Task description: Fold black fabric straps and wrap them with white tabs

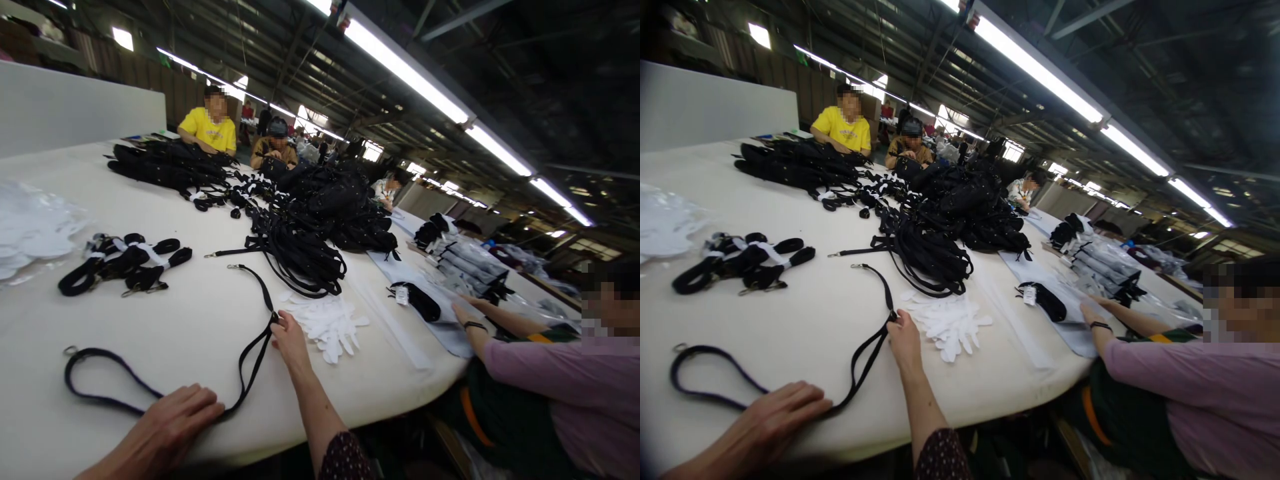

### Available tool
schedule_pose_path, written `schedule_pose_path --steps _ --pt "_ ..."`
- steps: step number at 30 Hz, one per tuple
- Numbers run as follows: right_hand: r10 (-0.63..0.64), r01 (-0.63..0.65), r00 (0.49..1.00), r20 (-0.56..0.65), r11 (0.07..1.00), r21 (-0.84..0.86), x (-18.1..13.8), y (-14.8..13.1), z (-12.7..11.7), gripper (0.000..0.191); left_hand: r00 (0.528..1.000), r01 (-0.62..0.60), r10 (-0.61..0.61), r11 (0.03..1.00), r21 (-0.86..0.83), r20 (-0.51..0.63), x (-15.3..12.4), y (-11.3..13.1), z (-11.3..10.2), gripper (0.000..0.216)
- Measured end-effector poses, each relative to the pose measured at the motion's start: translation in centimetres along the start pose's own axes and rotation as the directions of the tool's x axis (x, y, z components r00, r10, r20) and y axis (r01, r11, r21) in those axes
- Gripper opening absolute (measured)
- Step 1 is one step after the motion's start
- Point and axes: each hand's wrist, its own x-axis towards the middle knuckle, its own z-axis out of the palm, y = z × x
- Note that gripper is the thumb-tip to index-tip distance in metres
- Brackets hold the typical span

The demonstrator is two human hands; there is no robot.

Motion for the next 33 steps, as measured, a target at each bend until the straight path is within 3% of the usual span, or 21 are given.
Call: schedule_pose_path --steps 6,12,16,20,23,27,30,33 --pt "-0.231 0.185 0.972 -0.047 0.872 -0.454 -0.9 -0.9 -0.7 0.049 0.998 -0.042 0.043 0.998 0.044 -0.037 0.6 -0.1 0.2 0.040" --pt "-0.288 0.219 0.958 -0.008 0.746 -0.629 -2.5 -0.8 1.5 0.080 0.997 -0.019 0.015 0.999 0.051 0.079 1.5 0.3 0.9 0.038" --pt "-0.278 0.232 0.959 0.049 0.678 -0.698 -2.9 -0.2 2.9 0.099 0.994 -0.016 0.011 0.999 0.039 0.109 1.9 0.6 1.4 0.037" --pt "-0.329 0.310 0.938 0.113 0.645 -0.698 -2.7 0.6 2.6 0.087 0.995 0.004 -0.005 1.000 0.013 0.096 1.3 0.5 1.5 0.041" --pt "-0.347 0.326 0.933 0.091 0.714 -0.620 -2.6 0.9 1.5 0.083 0.998 0.018 -0.018 1.000 0.011 0.057 0.9 0.4 1.5 0.042" --pt "-0.254 0.217 0.967 0.008 0.809 -0.546 -3.5 0.8 0.5 0.079 0.998 0.027 -0.028 0.999 0.026 0.056 1.1 0.6 1.3 0.038" --pt "-0.303 0.244 0.953 0.018 0.731 -0.637 -4.6 0.9 1.0 0.090 0.996 0.025 -0.029 0.999 0.042 0.087 1.7 0.9 1.2 0.038" --pt "-0.360 0.308 0.929 0.091 0.611 -0.729 -5.0 1.4 1.7 0.087 0.997 0.008 -0.014 0.998 0.070 0.081 1.8 0.8 1.3 0.040"
